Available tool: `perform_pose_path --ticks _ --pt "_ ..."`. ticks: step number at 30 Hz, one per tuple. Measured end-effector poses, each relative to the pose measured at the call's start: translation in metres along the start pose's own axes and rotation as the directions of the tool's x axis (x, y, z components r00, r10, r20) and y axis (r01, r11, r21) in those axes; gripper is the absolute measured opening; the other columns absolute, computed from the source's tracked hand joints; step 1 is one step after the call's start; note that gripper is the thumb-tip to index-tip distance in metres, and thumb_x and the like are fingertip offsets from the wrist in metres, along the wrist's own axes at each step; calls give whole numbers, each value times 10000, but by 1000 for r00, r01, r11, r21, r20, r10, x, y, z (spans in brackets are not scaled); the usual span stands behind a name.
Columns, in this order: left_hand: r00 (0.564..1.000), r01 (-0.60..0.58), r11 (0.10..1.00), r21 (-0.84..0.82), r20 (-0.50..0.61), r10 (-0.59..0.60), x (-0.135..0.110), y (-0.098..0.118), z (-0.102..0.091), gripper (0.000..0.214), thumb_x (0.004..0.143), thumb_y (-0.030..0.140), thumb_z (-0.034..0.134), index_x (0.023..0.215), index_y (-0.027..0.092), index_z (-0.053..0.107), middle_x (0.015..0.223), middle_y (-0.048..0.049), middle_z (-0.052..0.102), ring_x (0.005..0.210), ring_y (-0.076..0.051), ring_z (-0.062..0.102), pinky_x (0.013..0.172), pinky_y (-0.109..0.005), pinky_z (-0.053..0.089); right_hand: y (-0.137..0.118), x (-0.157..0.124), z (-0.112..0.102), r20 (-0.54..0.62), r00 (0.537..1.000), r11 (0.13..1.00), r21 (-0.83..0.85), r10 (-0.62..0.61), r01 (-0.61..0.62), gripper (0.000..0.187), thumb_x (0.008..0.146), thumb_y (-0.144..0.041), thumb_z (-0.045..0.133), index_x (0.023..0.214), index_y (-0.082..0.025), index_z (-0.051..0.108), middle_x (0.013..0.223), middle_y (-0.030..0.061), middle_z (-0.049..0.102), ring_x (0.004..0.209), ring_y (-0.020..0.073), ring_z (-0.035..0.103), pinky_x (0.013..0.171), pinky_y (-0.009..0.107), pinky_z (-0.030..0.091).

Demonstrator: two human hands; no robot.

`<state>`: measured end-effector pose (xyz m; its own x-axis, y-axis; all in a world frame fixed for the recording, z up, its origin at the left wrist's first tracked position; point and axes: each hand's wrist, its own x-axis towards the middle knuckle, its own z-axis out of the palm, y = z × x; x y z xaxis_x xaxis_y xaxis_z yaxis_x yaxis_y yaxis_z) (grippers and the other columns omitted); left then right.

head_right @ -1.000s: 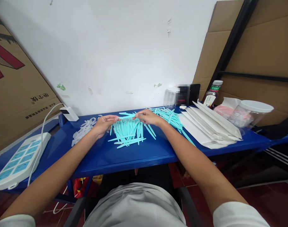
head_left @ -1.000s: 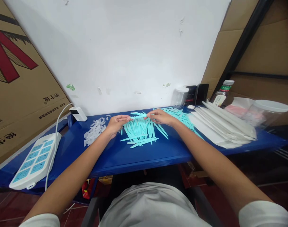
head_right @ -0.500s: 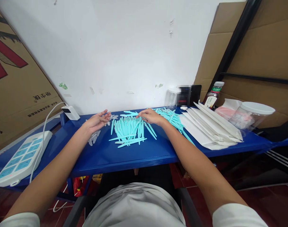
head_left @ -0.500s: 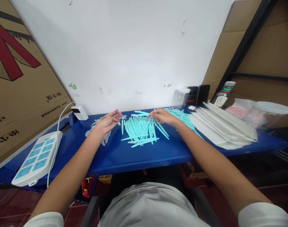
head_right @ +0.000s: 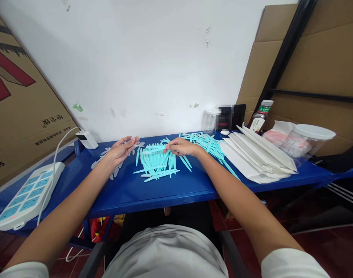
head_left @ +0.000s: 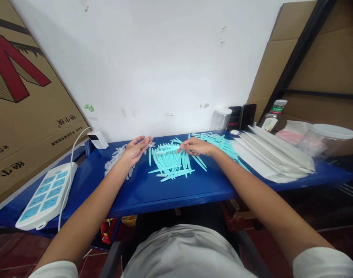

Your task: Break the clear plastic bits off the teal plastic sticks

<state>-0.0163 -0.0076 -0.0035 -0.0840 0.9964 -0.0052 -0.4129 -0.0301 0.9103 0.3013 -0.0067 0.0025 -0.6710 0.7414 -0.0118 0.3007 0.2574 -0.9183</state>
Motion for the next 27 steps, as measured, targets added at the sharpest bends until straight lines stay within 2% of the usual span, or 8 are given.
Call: perform_pose_path --ticks 5,12,14,17,19,21,24,27 --pt "993 40 998 -46 -105 -45 6 -6 -2 293 829 -59 722 1012 130 591 1009 -140 768 977 -195 773 840 -242 638 -3 -2 0 -21 1000 1000 15 -4 5 420 981 -459 602 1133 -103 764 567 -55 379 482 79 275 432 227 209" --pt "934 229 968 -99 -258 -248 12 -2 -8 384 824 -115 470 1061 182 526 1121 -146 690 951 -199 755 819 -348 651 -3 -1 0 -4 1000 1000 5 9 -9 405 982 -447 605 1134 -108 767 571 -51 387 480 78 277 433 231 206" --pt "942 193 980 -41 -272 -197 12 -1 -10 408 750 -112 516 1031 181 549 1087 -128 691 924 -186 744 827 -335 637 -4 -2 1 -14 1000 1000 0 11 -11 399 985 -440 602 1129 -108 768 572 -49 383 481 80 270 432 233 206" --pt "972 19 971 236 -231 37 11 6 -13 332 694 -17 639 952 187 593 1023 -95 710 834 -174 712 757 -307 601 -6 -4 1 -32 999 1000 -3 8 -8 395 991 -433 590 1126 -107 768 574 -47 373 487 85 280 435 233 208" --pt "967 -124 811 571 -114 228 10 16 -19 235 700 128 738 898 193 630 927 -74 717 753 -179 673 652 -274 531 -7 -5 0 -36 999 1000 -2 4 -4 398 991 -440 586 1121 -111 770 578 -49 369 491 85 283 438 229 216" --pt "954 -208 451 868 77 290 10 26 -28 234 678 307 828 827 204 679 785 -51 695 694 -199 639 578 -261 428 -6 -5 -1 -35 999 1000 1 3 -3 405 986 -450 591 1123 -114 769 579 -50 369 491 82 278 439 226 218" --pt "978 -180 66 981 171 122 11 34 -40 337 611 483 877 647 223 666 609 -46 642 605 -219 606 535 -279 331 -4 -3 -2 -26 1000 1000 1 9 -9 414 978 -455 604 1135 -108 767 567 -54 368 483 78 258 436 224 204" --pt "987 -160 -73 984 157 -40 11 29 -41 401 585 546 880 562 238 624 529 -48 615 538 -229 579 526 -299 295 -2 -2 -2 -23 1000 1000 -6 18 -18 412 973 -460 614 1126 -109 768 564 -53 373 483 79 253 433 225 203"
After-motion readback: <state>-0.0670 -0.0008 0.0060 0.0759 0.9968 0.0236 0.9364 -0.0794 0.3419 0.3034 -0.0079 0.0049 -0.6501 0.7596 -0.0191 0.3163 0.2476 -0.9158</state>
